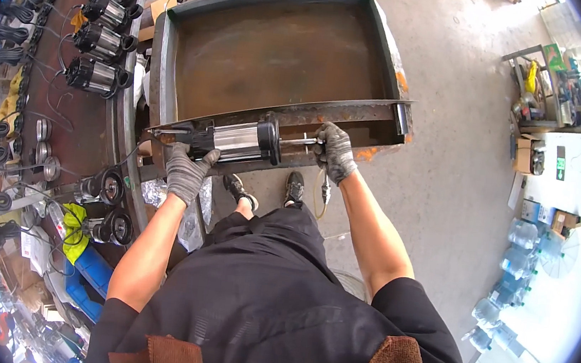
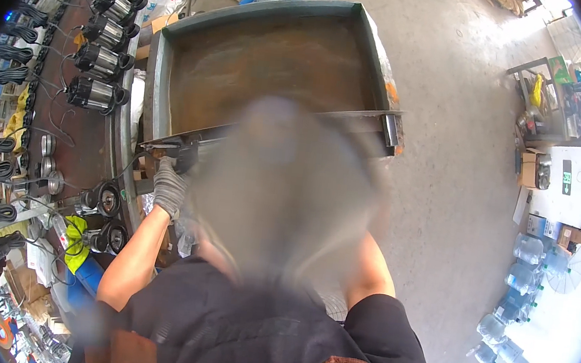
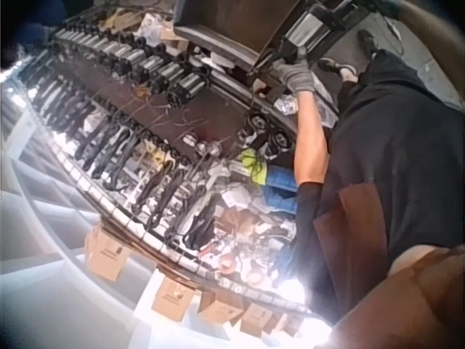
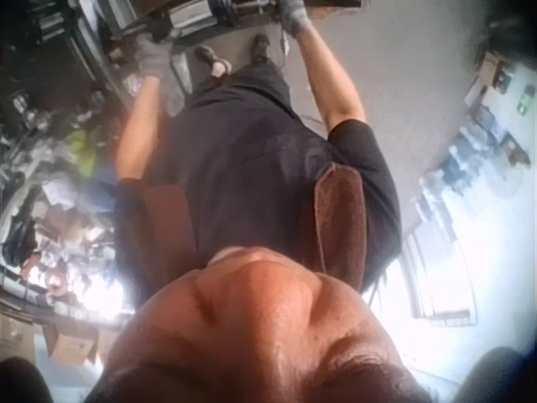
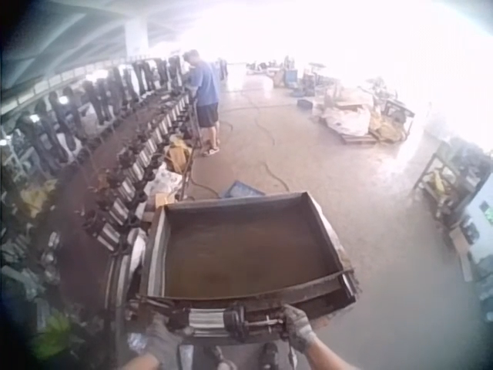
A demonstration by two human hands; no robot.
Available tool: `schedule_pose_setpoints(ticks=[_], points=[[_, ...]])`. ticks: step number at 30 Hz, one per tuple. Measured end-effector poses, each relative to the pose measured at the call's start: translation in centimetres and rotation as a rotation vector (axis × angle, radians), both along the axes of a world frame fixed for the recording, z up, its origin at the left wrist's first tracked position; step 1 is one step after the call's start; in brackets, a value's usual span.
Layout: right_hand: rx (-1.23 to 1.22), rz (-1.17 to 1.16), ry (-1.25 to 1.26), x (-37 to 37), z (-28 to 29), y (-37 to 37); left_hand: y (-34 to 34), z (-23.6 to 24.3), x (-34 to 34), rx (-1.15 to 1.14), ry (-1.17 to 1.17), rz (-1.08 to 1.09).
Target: Testing a submersible pump for leaks by submerging it in a water tank and checking for air bubbles.
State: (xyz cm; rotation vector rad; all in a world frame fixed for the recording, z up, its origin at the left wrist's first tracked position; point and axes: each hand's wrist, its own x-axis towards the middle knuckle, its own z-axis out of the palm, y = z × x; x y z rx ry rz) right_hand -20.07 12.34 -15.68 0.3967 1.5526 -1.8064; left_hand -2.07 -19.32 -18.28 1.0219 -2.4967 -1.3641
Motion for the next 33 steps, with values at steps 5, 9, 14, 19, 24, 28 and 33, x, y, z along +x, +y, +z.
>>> schedule_pose_setpoints(ticks=[5,9,14,19,24,28,33], points=[[0.0,-0.044,-0.069,0.0,-0.4,0.0,0.5,1.5,-1.0,-0.198,-0.083,-0.041],[-0.141,-0.003,-0.093,0.1,-1.7,2.0,1.4,2.4,-0.7,0.129,0.059,-0.021],[0.3,-0.068,0.544,-4.5,-3.5,9.8,2.6,1.0,-0.4,0.062,0.171,-0.031],[1.4,0.503,0.472,-13.7,-3.1,15.8,-1.3,-1.0,2.0,-0.109,0.126,0.081],[1.531,0.661,0.416,-16.1,-1.4,13.6,-7.1,2.0,1.4,-0.457,0.079,0.218],[1.534,0.553,0.411,-14.1,1.0,11.9,-9.9,5.3,-1.9,0.198,-0.232,0.442],[1.281,0.383,0.93,-9.4,4.4,6.2,-11.6,6.1,-3.2,0.539,-0.3,0.587]])
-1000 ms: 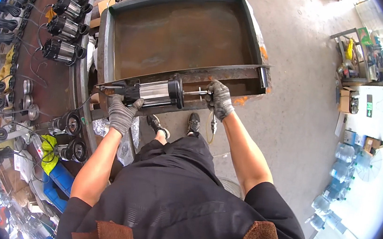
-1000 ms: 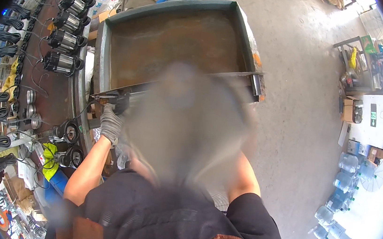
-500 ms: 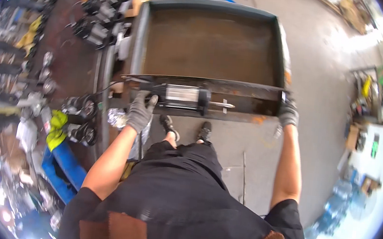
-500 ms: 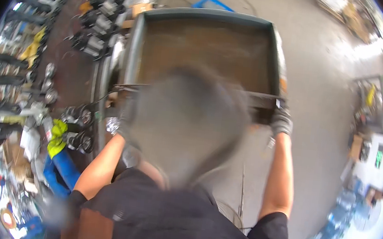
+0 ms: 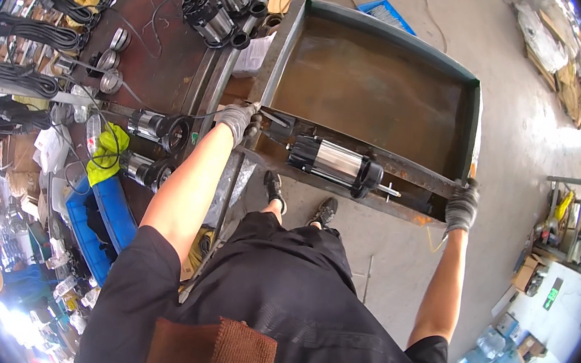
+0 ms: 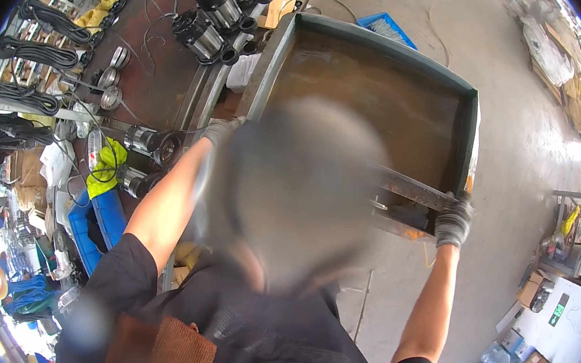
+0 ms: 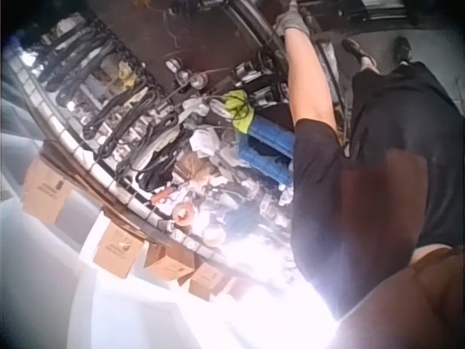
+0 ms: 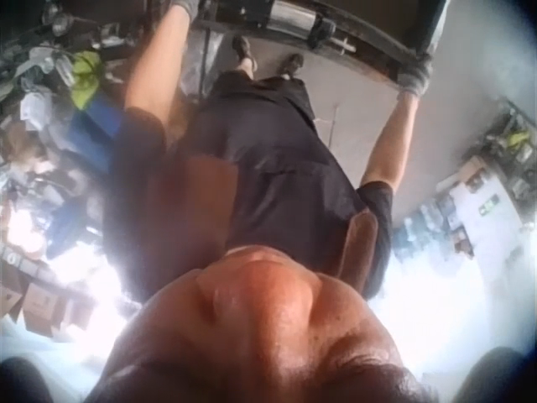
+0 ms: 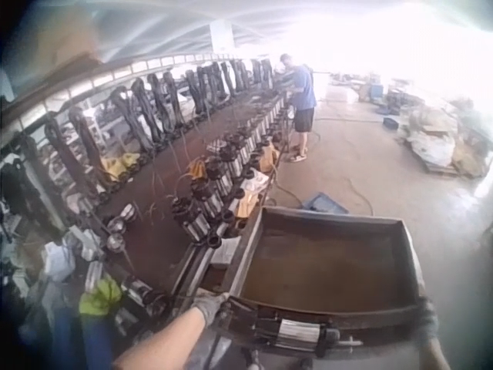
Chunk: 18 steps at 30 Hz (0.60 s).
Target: Testing a submersible pump for leaks by submerging it in a water tank and checking for air bubbles.
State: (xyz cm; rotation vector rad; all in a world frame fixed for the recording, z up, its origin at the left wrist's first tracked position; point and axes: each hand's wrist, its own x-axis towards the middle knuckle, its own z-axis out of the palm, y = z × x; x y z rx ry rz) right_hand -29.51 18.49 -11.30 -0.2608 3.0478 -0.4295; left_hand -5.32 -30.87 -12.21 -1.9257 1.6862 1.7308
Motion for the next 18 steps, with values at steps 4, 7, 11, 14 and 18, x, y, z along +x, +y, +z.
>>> schedule_pose_setpoints(ticks=[4,7,11,14,18], points=[[-0.546,0.226,-0.123,6.6,2.0,-9.1,-1.0,-2.4,1.5,0.006,0.069,-0.118],[-0.837,0.224,-0.206,10.6,2.3,-15.6,-0.3,-4.7,3.8,0.087,0.349,-0.103],[-0.238,0.536,0.09,11.9,2.8,-19.2,1.2,-5.0,6.3,-0.058,0.438,-0.245],[-0.183,0.536,0.053,11.9,3.4,-19.6,2.2,-3.5,7.9,-0.41,0.584,-0.395],[-0.172,0.536,0.088,12.3,3.7,-19.9,2.9,-2.1,9.6,-0.334,0.675,-0.335]])
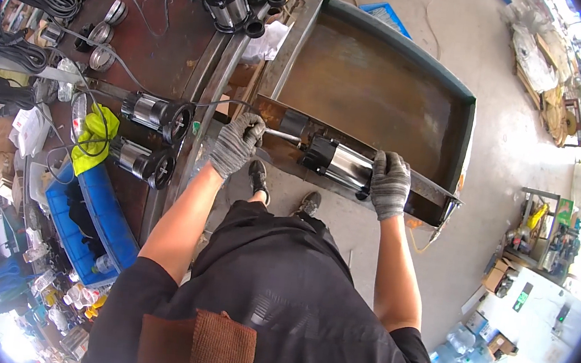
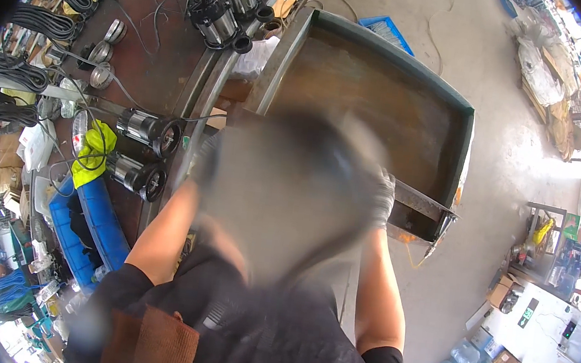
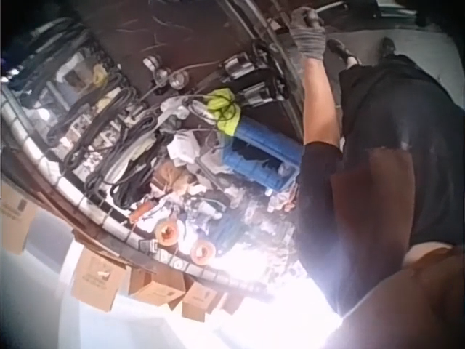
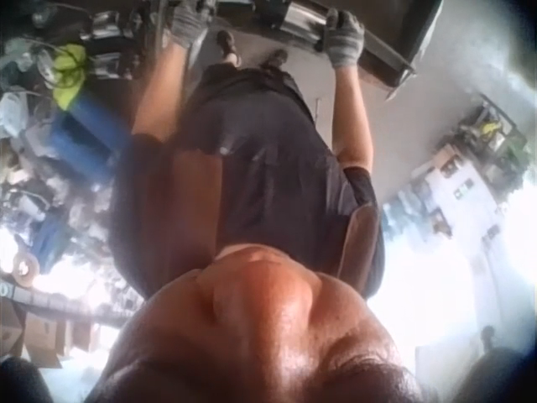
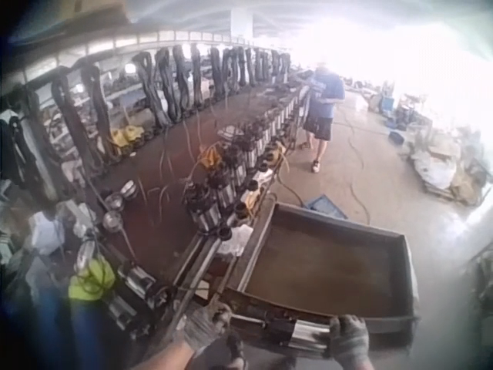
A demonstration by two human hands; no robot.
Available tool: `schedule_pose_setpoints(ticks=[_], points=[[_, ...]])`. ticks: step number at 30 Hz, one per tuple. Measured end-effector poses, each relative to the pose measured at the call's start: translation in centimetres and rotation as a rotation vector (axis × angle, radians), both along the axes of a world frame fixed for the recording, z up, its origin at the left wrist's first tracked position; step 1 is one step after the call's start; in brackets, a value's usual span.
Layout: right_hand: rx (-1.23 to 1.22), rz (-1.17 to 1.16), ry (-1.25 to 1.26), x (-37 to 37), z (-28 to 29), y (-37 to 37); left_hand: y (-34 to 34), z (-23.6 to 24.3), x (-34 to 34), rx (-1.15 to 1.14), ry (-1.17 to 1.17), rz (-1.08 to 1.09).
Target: Testing a submersible pump for leaks by submerging it in a water tank and checking for air bubbles.
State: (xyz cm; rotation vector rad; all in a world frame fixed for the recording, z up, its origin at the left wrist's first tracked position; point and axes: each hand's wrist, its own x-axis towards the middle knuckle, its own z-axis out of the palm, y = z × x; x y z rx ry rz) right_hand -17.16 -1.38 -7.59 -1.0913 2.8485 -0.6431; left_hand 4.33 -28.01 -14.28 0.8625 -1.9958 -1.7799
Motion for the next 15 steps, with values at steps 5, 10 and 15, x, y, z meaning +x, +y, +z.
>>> schedule_pose_setpoints(ticks=[5,10,15], points=[[-0.043,-0.037,0.014,0.4,0.3,-0.7,0.3,-0.7,-0.1,0.192,0.012,-0.047],[-0.017,-0.001,0.057,0.8,0.9,-0.7,-0.4,-1.5,-0.6,0.258,0.017,-0.073],[-0.14,-0.133,-0.027,0.5,-0.4,-0.5,-1.0,-1.0,-1.3,0.325,-0.096,-0.124]])
